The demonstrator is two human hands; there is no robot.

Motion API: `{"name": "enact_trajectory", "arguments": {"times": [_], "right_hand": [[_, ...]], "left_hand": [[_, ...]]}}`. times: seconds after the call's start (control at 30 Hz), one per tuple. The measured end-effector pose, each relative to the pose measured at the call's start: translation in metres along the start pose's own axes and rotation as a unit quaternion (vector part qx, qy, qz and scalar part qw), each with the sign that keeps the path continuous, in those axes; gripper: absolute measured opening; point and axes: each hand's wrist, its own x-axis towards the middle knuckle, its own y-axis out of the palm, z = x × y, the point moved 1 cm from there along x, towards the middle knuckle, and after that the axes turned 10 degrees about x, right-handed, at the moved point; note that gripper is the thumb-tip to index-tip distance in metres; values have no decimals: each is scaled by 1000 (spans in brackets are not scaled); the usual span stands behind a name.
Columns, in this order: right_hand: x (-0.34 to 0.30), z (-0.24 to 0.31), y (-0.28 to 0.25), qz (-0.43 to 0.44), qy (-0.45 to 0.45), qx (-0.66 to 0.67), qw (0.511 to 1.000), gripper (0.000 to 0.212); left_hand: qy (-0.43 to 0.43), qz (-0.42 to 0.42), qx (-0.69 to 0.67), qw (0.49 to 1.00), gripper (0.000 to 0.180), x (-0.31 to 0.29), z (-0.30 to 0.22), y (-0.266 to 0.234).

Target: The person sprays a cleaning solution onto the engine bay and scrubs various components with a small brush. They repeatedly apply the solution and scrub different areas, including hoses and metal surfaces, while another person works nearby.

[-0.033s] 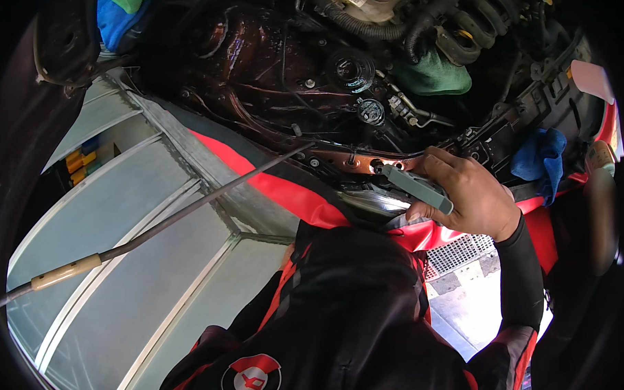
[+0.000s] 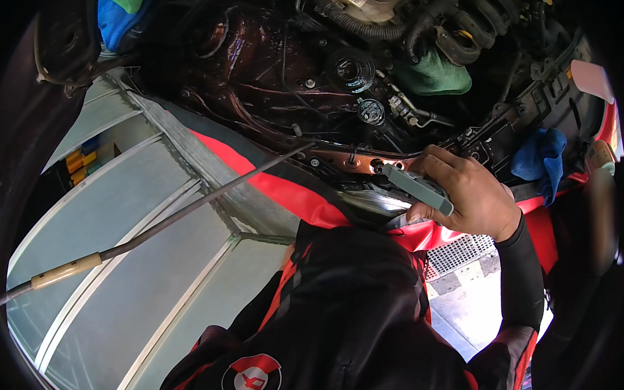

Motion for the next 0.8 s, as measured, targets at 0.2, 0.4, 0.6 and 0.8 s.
{"name": "enact_trajectory", "arguments": {"times": [0.2,0.4,0.6,0.8], "right_hand": [[0,3,-8,48,40,-14,998,54],[2,1,-10,0,-13,33,999,52],[10,-4,-14,-10,-47,57,997,54],[19,-14,-23,12,-29,64,997,58]], "left_hand": [[5,0,-2,1000,43,10,-7,-2],[0,6,2,1000,43,8,-8,-5],[-9,14,8,1000,44,3,-12,-6],[-22,21,11,999,44,1,-23,-11]]}}
